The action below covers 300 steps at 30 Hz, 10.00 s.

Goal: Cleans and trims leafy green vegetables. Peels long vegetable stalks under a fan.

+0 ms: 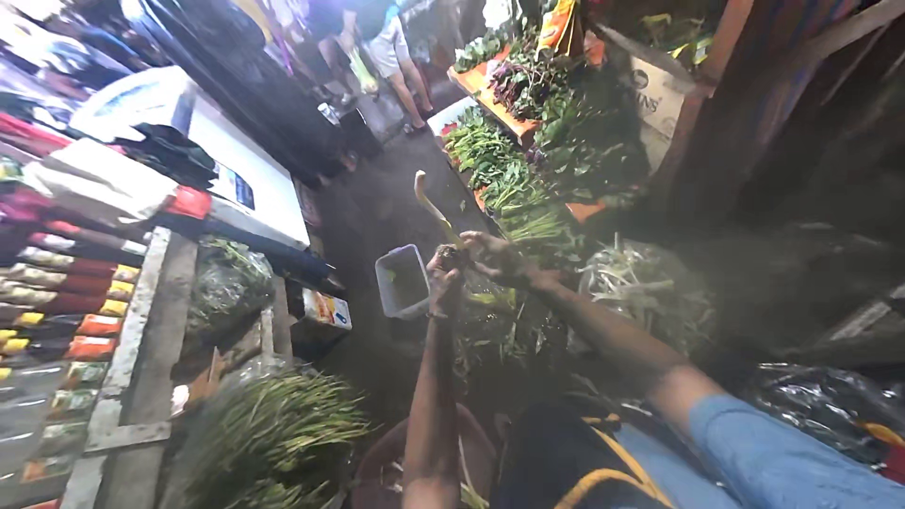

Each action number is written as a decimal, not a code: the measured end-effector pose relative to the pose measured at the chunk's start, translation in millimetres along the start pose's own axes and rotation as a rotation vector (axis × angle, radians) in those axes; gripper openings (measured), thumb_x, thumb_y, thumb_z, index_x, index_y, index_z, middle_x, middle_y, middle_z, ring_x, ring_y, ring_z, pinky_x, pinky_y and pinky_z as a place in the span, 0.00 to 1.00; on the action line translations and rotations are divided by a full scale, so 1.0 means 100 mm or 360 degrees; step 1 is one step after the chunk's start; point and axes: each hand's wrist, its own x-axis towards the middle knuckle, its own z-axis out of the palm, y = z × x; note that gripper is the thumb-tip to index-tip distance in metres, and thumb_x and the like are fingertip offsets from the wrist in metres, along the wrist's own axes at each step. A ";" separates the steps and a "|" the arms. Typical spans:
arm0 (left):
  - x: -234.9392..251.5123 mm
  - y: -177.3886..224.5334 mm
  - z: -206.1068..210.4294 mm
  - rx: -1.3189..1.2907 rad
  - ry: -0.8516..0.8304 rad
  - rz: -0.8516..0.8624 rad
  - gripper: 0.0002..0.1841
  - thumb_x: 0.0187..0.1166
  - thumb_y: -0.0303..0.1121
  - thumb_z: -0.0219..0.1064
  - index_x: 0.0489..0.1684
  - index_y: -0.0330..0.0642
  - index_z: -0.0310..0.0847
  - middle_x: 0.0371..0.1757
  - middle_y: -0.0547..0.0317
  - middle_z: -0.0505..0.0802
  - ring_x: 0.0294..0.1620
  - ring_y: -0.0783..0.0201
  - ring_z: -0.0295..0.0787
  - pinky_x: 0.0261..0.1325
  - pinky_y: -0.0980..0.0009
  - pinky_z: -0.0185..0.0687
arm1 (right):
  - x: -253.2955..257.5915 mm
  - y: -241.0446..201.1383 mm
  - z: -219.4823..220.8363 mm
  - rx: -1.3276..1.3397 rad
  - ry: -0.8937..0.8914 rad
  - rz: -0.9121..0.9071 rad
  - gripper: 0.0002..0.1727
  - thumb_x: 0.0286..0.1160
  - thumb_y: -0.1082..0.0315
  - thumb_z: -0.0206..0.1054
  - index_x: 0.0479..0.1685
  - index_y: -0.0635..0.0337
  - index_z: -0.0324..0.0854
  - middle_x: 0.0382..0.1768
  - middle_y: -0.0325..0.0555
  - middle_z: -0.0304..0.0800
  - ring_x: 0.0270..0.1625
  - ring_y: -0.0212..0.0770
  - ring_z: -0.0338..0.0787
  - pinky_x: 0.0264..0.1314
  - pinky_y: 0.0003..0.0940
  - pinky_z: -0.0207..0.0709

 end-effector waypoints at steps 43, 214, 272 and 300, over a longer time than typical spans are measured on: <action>-0.11 0.54 -0.05 0.0266 0.0197 0.0615 0.10 0.79 0.26 0.70 0.55 0.36 0.86 0.50 0.59 0.94 0.38 0.75 0.88 0.42 0.76 0.85 | 0.21 -0.26 -0.23 0.0993 0.0031 0.1171 0.04 0.72 0.78 0.72 0.41 0.65 0.83 0.28 0.39 0.87 0.24 0.26 0.81 0.27 0.21 0.77; -0.37 0.16 0.15 -0.0388 -0.0721 -0.0031 0.09 0.72 0.26 0.66 0.47 0.36 0.84 0.29 0.68 0.91 0.21 0.80 0.80 0.23 0.83 0.74 | -0.32 -0.34 -0.79 0.0733 0.0114 0.0682 0.15 0.92 0.70 0.45 0.40 0.62 0.77 0.19 0.31 0.75 0.18 0.23 0.73 0.23 0.18 0.72; -0.52 0.18 0.36 -0.0260 -0.0571 -0.0164 0.09 0.64 0.20 0.72 0.42 0.35 0.87 0.32 0.66 0.91 0.29 0.77 0.84 0.34 0.78 0.81 | -0.57 -0.42 -0.37 0.1286 0.0370 0.1132 0.11 0.85 0.77 0.57 0.59 0.68 0.79 0.37 0.45 0.93 0.23 0.28 0.82 0.25 0.22 0.76; -0.53 0.20 0.31 -0.0310 -0.0559 -0.0032 0.07 0.72 0.22 0.67 0.44 0.35 0.86 0.29 0.69 0.91 0.23 0.80 0.81 0.26 0.82 0.75 | -0.57 -0.42 -0.19 0.1045 0.0641 0.0721 0.12 0.82 0.79 0.60 0.58 0.75 0.80 0.39 0.49 0.95 0.24 0.30 0.86 0.27 0.24 0.82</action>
